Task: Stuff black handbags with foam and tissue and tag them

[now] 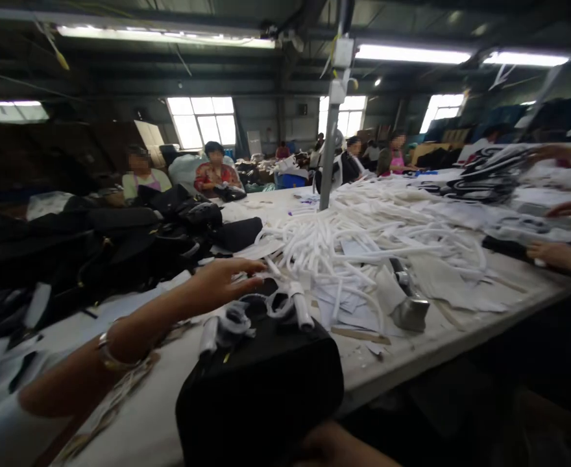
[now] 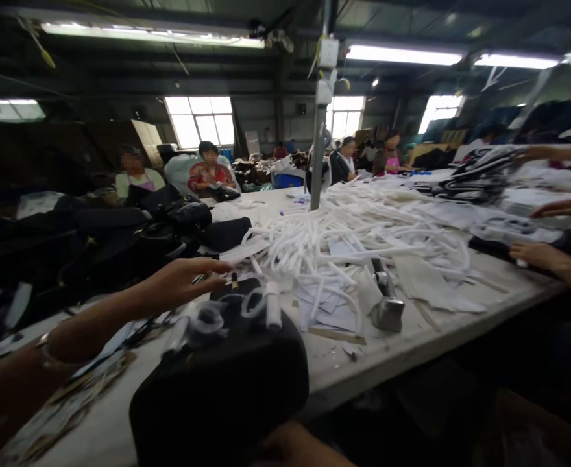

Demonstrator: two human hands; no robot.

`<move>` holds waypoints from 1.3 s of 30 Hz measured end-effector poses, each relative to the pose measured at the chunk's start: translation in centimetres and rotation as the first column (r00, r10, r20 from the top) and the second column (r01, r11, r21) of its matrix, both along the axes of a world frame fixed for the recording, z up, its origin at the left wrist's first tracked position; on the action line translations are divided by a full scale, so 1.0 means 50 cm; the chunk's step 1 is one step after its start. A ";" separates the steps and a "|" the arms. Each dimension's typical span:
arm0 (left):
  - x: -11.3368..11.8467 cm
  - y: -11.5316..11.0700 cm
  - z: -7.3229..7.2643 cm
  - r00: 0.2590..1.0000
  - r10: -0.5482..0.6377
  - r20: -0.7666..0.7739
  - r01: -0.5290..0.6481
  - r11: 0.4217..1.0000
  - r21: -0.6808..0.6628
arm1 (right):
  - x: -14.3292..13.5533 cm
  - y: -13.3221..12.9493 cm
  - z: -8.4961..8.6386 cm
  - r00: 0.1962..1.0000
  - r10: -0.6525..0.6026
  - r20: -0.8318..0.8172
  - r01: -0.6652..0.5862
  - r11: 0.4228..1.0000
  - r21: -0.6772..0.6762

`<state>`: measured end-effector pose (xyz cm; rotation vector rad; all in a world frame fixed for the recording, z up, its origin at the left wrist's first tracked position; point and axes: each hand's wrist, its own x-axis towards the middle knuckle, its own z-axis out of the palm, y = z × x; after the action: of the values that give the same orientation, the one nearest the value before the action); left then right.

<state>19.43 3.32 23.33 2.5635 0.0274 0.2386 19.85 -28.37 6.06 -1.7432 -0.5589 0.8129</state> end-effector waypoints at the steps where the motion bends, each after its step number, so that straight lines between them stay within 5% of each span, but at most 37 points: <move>1: -0.053 0.006 -0.011 0.997 0.082 0.016 -0.081 0.997 -0.012 | 0.014 -0.012 -0.002 0.996 0.082 -0.018 -0.082 0.997 -0.014; 4: -0.229 -0.006 -0.091 0.901 0.433 -0.017 -0.432 0.894 -0.119 | 0.066 -0.059 -0.009 0.983 0.168 0.071 -0.163 0.984 -0.068; 6: -0.330 -0.048 -0.183 0.803 0.588 -0.099 -0.591 0.761 -0.267 | 0.096 -0.088 -0.021 0.954 -0.014 0.298 0.037 0.997 -0.071; 9: -0.411 -0.146 -0.331 0.843 0.525 -0.120 -0.509 0.704 -0.495 | 0.113 -0.097 -0.045 0.793 -0.225 0.566 0.256 0.966 0.025; 12: -0.396 -0.237 -0.414 0.860 0.498 -0.114 -0.481 0.714 -0.508 | 0.104 -0.057 -0.063 0.698 -0.283 0.658 0.277 0.954 0.116; 15: -0.329 -0.275 -0.417 0.833 0.542 -0.115 -0.509 0.667 -0.545 | 0.093 0.000 -0.077 0.686 -0.260 0.680 0.215 0.965 0.152; 19: -0.267 -0.244 -0.381 0.840 0.542 0.003 -0.417 0.651 -0.634 | 0.104 0.031 -0.073 0.658 -0.112 0.745 0.108 0.993 0.054; 24: -0.297 -0.185 -0.346 0.882 0.463 0.089 -0.276 0.661 -0.698 | 0.165 0.024 0.013 0.321 0.029 0.947 0.081 0.995 -0.058; 27: -0.337 -0.147 -0.331 0.933 0.354 0.057 -0.204 0.657 -0.726 | 0.200 0.049 0.047 0.246 0.138 0.960 -0.030 0.990 -0.134; 30: -0.367 -0.105 -0.336 0.967 0.253 -0.036 -0.183 0.585 -0.790 | 0.217 0.081 0.029 0.365 0.241 0.899 -0.157 0.968 -0.196; 35: -0.354 -0.092 -0.368 0.960 0.280 -0.025 -0.140 0.398 -0.907 | 0.209 0.093 -0.020 0.826 -0.003 0.563 0.065 0.994 -0.091; 39: -0.312 -0.147 -0.392 0.914 0.397 -0.083 -0.256 0.405 -0.878 | 0.184 0.089 -0.027 0.919 -0.072 0.387 0.115 0.989 -0.089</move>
<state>3.84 -4.05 3.74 1.4414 0.4918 0.4227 29.03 -23.91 4.70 -2.0315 -0.6930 0.4401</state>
